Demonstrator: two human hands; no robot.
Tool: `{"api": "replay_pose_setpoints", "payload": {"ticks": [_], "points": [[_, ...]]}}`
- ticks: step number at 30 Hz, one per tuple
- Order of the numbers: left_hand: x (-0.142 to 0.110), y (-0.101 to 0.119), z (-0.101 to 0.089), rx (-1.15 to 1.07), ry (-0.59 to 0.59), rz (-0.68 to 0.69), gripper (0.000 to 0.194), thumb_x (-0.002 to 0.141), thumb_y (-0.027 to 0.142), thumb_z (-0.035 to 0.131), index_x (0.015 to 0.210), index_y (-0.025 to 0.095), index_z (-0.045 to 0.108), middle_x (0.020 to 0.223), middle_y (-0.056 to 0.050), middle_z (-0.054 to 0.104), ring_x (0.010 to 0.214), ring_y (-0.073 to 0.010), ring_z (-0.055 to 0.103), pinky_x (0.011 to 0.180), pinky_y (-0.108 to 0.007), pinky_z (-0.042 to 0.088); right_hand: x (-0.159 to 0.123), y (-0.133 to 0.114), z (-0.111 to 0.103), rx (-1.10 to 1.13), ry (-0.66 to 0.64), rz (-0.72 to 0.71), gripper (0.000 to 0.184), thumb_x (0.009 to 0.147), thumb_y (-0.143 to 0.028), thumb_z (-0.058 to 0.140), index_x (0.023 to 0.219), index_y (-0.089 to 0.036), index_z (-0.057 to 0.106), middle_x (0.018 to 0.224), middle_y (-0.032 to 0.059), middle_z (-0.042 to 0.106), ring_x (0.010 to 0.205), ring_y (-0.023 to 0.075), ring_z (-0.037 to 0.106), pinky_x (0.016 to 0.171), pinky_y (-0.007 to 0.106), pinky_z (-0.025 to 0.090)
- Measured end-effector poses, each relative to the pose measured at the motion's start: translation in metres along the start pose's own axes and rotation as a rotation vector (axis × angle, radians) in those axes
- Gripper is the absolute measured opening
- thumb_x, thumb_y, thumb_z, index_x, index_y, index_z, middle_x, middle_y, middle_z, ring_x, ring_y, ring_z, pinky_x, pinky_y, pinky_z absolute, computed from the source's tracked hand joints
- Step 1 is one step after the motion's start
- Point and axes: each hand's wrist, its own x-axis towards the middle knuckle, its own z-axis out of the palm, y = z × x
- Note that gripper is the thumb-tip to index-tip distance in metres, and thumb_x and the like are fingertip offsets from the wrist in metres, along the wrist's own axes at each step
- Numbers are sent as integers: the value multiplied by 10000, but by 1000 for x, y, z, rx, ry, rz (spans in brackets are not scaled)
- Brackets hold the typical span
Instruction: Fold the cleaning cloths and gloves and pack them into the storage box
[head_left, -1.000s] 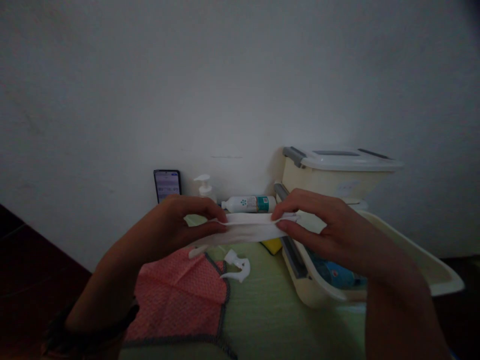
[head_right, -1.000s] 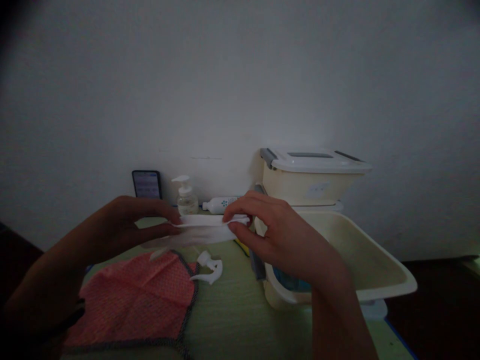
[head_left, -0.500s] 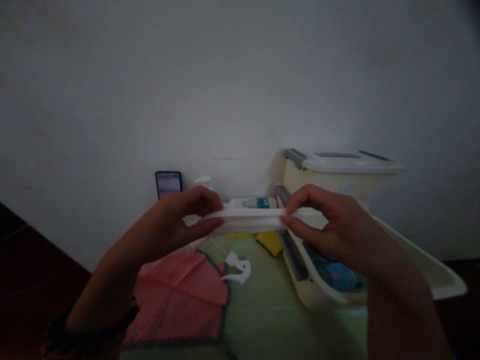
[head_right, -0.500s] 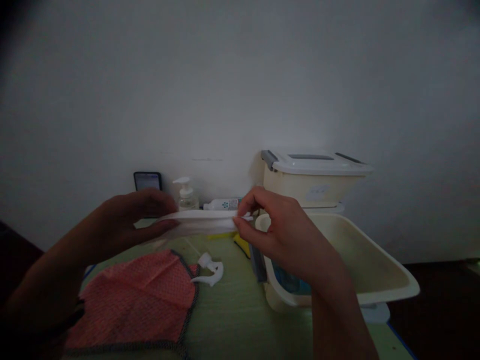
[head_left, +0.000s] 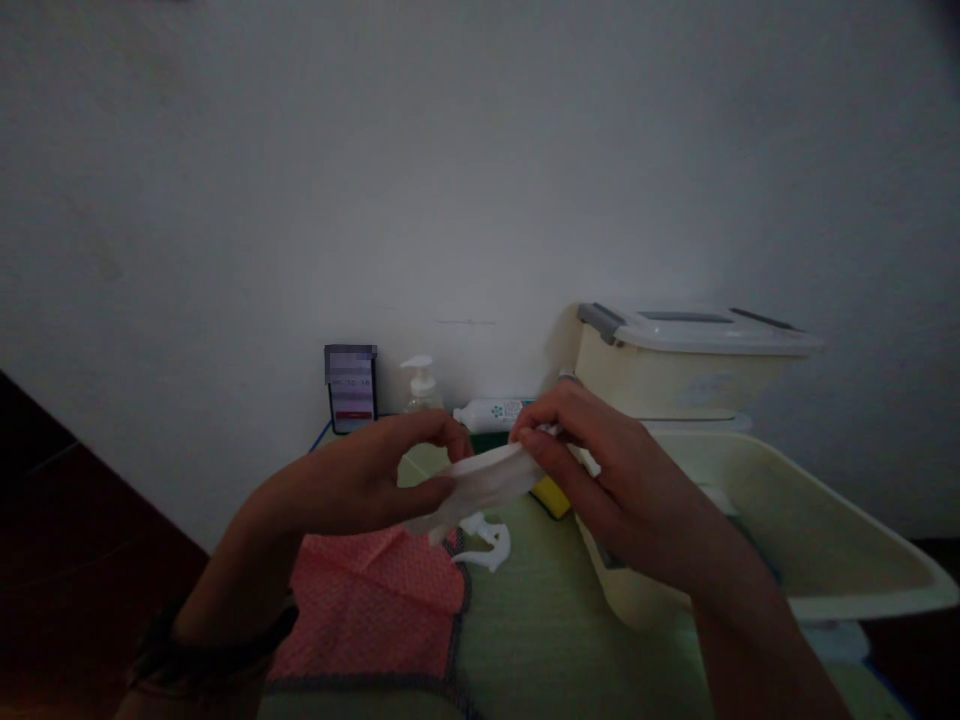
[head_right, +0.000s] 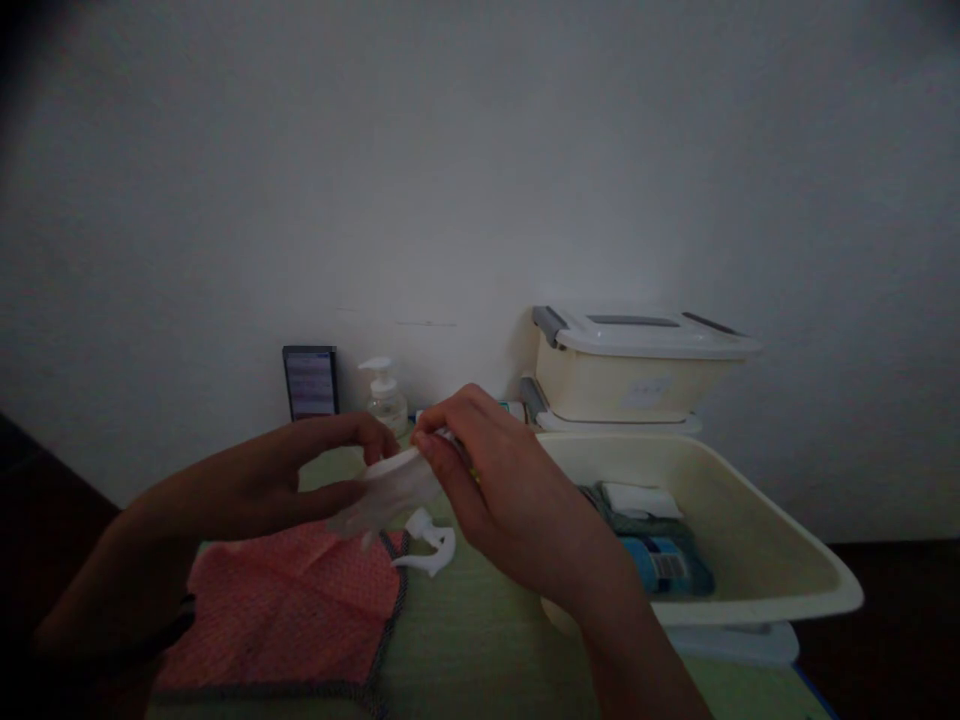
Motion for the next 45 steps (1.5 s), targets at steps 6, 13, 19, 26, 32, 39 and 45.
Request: {"api": "replay_pose_setpoints", "payload": {"ticks": [6, 13, 19, 26, 32, 39, 45], "points": [[21, 3, 28, -582, -48, 75, 210, 811, 176, 608, 961, 193, 461, 938, -23, 616, 938, -154, 607, 853, -324, 495, 1, 0, 9, 121, 71, 108, 84, 921, -263, 486, 969, -210, 530, 846, 13, 589, 707, 120, 553, 592, 246, 427], [28, 9, 42, -790, -94, -106, 185, 799, 292, 639, 903, 145, 597, 797, -19, 668, 718, -152, 643, 675, -280, 531, 3, 1, 7, 538, 398, 334, 218, 792, -316, 650, 938, -261, 498, 834, -11, 583, 474, 78, 500, 345, 201, 361], [22, 21, 33, -1058, 13, -232, 198, 749, 281, 719, 884, 184, 611, 731, 5, 708, 587, -151, 679, 523, -248, 552, 11, 5, 5, 859, 439, 410, 293, 801, -413, 581, 1028, -256, 481, 906, 29, 608, 648, 135, 579, 547, 249, 495], [28, 17, 36, -878, 314, -224, 208, 775, 354, 702, 824, 165, 632, 652, 11, 680, 530, -109, 627, 471, -187, 482, 14, 6, 22, 1037, 211, 411, 241, 783, -364, 644, 935, -208, 540, 807, 15, 599, 714, 139, 586, 700, 267, 506], [27, 15, 33, -786, 265, -281, 236, 733, 346, 734, 840, 148, 663, 636, 32, 619, 495, -68, 524, 425, -154, 373, 15, 8, 25, 928, 448, 409, 127, 753, -246, 655, 832, -193, 572, 667, -50, 527, 580, 83, 497, 578, 205, 451], [29, 15, 33, -870, 294, -262, 244, 722, 348, 737, 818, 135, 665, 647, 19, 633, 508, -72, 535, 450, -153, 382, 13, 4, 30, 955, 206, 388, 152, 795, -305, 648, 891, -196, 607, 796, -3, 634, 738, 124, 591, 685, 246, 491], [28, 13, 34, -970, 289, -235, 256, 711, 322, 758, 868, 146, 658, 671, 11, 680, 522, -77, 583, 472, -149, 426, 13, 0, 33, 904, 347, 390, 85, 809, -281, 633, 803, -196, 622, 745, -14, 651, 701, 115, 593, 621, 217, 487]]}}
